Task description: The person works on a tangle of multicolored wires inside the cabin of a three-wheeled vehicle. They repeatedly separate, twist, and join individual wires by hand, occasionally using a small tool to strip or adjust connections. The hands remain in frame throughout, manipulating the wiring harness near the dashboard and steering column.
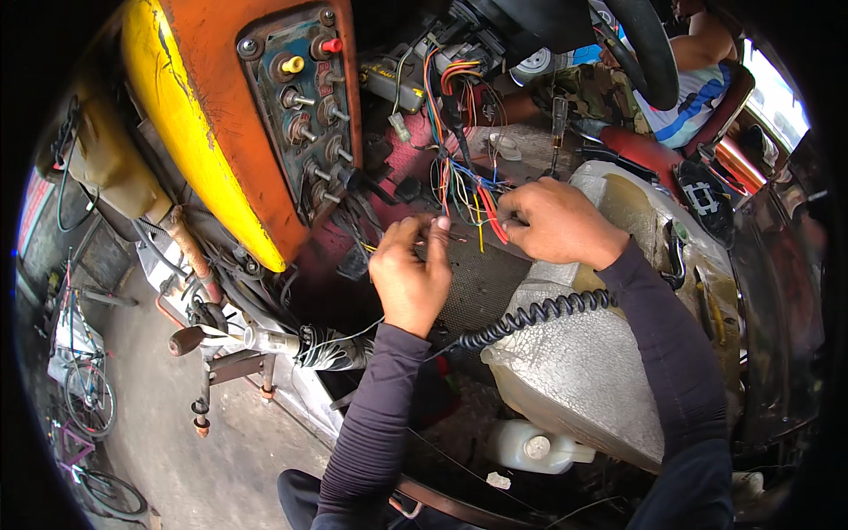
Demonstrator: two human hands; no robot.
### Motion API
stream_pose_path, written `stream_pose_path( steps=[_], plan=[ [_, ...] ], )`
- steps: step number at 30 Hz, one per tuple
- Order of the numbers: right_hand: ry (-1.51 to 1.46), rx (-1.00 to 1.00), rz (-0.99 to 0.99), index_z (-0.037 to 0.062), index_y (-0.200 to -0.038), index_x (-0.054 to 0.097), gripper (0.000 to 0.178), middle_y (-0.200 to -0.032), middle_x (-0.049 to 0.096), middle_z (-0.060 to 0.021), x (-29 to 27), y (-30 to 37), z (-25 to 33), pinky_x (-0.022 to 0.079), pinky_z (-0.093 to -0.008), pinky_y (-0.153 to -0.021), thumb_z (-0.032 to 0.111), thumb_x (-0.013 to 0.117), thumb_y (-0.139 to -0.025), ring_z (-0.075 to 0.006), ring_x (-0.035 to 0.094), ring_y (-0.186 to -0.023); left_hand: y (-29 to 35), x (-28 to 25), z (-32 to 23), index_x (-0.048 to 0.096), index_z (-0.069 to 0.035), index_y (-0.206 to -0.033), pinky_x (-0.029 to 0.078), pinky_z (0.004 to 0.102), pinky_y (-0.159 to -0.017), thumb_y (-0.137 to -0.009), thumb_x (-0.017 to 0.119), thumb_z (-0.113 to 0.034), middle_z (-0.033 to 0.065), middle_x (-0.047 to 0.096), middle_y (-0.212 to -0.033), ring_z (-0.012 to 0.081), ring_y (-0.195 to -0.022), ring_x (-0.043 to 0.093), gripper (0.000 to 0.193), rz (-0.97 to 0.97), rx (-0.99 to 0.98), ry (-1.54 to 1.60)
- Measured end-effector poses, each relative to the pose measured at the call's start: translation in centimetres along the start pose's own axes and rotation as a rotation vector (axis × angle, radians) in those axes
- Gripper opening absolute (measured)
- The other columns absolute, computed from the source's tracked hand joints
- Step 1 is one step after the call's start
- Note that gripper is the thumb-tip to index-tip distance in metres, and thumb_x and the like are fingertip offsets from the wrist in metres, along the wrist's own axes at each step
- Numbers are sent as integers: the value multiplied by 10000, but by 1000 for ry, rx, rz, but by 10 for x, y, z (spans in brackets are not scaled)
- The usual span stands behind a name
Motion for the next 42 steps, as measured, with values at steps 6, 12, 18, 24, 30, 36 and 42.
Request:
stream_pose_path(
  steps=[6, 12, 18, 24, 30, 36, 42],
  plan=[
    [91, 5, -10, 29, -919, 773, 203, -895, 734, -253, -10, 3, -5, 562, -529, -828, 204, 709, -838, -431, 728, -926, 2, -3, 57, 754, -6, -1030, 340, 231, -499, -1033, 705, -177, 53, 738, -878, 46, -531, 428, 178, 137, -774, 775],
    [71, 77, 116, 35, -922, 779, 204, -941, 754, -236, -3, -1, -27, 568, -502, -839, 180, 694, -806, -422, 731, -946, 14, 2, 78, 708, -40, -1082, 263, 215, -457, -1065, 664, -224, 16, 703, -897, 27, -523, 338, 191, 216, -1154, 1167],
    [64, 88, 125, 39, -957, 771, 212, -961, 762, -188, 4, -4, -47, 568, -456, -836, 185, 709, -817, -374, 733, -952, 12, 0, 65, 750, -45, -953, 284, 239, -453, -1028, 713, -249, -34, 677, -789, 16, -552, 402, 221, 109, -856, 664],
    [48, 138, 143, 44, -943, 783, 208, -995, 768, -216, 10, -7, -58, 570, -473, -868, 194, 717, -813, -393, 738, -985, 12, -1, 71, 758, -40, -983, 287, 215, -487, -1023, 695, -225, 2, 721, -826, 25, -551, 433, 200, 75, -799, 614],
    [39, 138, 131, 29, -937, 782, 206, -988, 769, -215, 13, -8, -61, 571, -461, -870, 178, 716, -810, -388, 739, -981, 31, 5, 98, 719, -53, -1069, 252, 235, -454, -1023, 661, -204, 59, 768, -898, 55, -489, 339, 168, 26, -1264, 993],
    [55, 103, 137, 18, -938, 781, 215, -993, 766, -223, 14, -8, -59, 572, -458, -866, 182, 717, -813, -388, 737, -978, 31, 8, 93, 722, -66, -1043, 253, 227, -457, -1019, 687, -234, 45, 749, -895, 42, -503, 342, 173, 96, -1195, 976],
    [44, 123, 165, 23, -952, 784, 223, -997, 763, -229, 16, -7, -58, 569, -459, -871, 184, 712, -817, -387, 735, -984, 22, 5, 68, 745, -66, -1061, 275, 211, -440, -1026, 700, -250, -16, 679, -853, 11, -537, 399, 193, 90, -865, 657]
  ],
)
Point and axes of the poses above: each hand's wrist, its own y-axis away from the middle knuckle, its own x-axis out of the palm, z = x × y, the point moved 5 cm from there along -y, towards the middle knuckle
